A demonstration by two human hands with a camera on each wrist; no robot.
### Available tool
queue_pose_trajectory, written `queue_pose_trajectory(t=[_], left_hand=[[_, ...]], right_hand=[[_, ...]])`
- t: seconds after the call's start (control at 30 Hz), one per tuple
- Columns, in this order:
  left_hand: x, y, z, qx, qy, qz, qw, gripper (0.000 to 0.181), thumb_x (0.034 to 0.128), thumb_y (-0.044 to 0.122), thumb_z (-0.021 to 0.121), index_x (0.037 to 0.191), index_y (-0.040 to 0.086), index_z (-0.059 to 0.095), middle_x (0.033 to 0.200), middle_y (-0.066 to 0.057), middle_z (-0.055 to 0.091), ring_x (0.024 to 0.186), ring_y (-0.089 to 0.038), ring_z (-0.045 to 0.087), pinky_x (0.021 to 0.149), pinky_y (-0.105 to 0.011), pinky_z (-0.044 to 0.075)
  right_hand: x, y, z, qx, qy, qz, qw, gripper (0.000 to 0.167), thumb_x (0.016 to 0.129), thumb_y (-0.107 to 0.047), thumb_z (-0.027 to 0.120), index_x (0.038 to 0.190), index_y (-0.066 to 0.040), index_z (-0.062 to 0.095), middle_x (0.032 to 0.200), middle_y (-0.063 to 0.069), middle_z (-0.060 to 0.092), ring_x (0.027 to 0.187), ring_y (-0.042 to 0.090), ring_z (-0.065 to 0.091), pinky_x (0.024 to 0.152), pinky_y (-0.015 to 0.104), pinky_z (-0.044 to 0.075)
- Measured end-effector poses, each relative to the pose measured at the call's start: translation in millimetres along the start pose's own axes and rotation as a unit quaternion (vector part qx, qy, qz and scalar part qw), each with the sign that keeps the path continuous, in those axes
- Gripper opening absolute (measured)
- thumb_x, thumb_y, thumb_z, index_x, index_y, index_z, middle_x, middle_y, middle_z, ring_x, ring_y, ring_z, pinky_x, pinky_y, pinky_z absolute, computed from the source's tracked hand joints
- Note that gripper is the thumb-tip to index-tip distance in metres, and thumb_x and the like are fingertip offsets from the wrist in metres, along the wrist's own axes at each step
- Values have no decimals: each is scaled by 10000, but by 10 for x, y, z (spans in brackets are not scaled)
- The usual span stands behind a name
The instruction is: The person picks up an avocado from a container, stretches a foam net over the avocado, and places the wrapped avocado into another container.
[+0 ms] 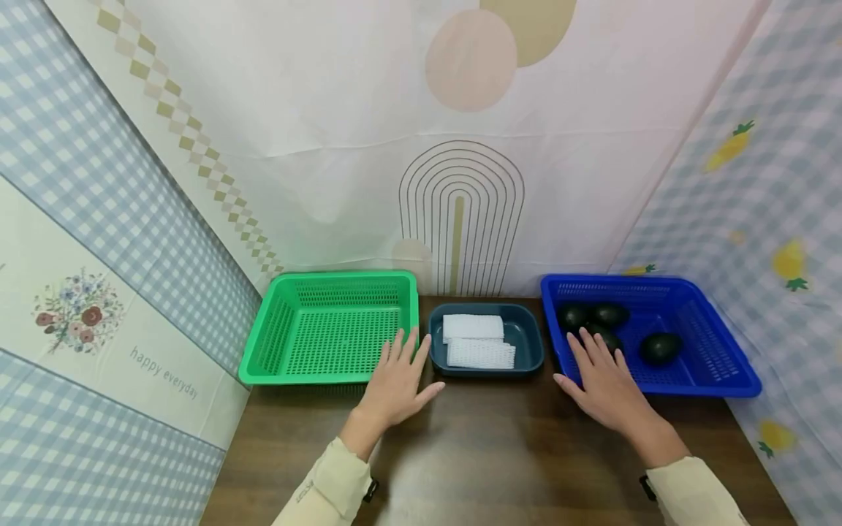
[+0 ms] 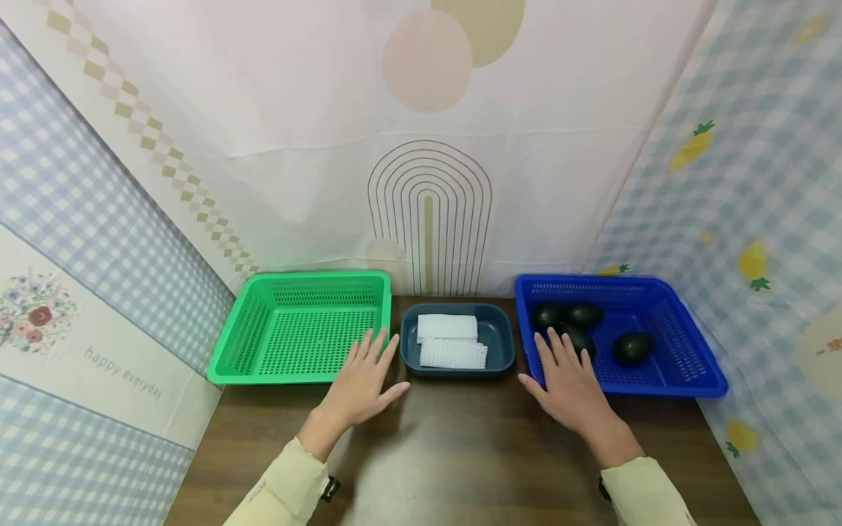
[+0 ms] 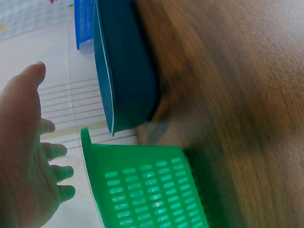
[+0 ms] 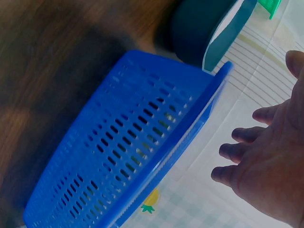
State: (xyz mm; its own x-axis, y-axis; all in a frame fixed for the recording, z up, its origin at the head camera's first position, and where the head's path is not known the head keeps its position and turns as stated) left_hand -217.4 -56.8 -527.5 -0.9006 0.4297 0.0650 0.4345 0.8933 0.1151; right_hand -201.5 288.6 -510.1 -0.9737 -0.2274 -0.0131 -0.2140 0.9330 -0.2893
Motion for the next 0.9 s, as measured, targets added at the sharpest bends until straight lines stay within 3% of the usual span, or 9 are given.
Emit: queue_pose_trajectory(t=[0.3,0.57,0.73,0.9], left_hand=[[98,233,26,367,9,421,9984,807,1042,655,366,1643,127,260,1702,-165,236,1559,-417,250,1234,-572,270],[197,476,67,1045,189,902,9902,756,1046,616,422,1600,105,367,1633,-163,394,1508,-386,380,1210,-519,345],[248,598,121,1360,275,1092,9843,713,1032,585,499,1558,107,437,1574,-150,484,1451,-342,474,1186,-480,393],[292,685,187,1377,259,1144,9835,671,1019,518,583,1529,96,476,1536,-143,529,1417,-316,513,1164,-448,426]], right_hand=[[63,276,-106,117,50,38,9999,854,1049,-537,500,1654,-61,131,1686,303,128,1541,537,113,1140,796,74],[154,609,-174,316,50,278,9991,841,1064,-540,457,1647,-31,129,1668,336,135,1476,596,199,1106,809,139],[195,848,-227,563,66,546,9969,841,1078,-530,418,1629,30,120,1652,379,90,1408,666,221,1046,814,219],[231,1119,-310,1040,36,987,9897,849,1093,-489,390,1594,122,78,1600,461,49,1416,684,145,1037,806,233]])
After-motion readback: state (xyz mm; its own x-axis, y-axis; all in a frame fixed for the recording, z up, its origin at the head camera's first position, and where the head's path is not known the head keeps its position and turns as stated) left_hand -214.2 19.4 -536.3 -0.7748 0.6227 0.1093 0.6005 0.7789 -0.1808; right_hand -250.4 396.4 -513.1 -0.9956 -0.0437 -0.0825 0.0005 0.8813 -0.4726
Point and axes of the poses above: each hand's wrist, its own x-axis towards the middle knuckle, its own z-axis out of the palm, y = z × x, the point moved 7 cm from there along x, towards the middle knuckle
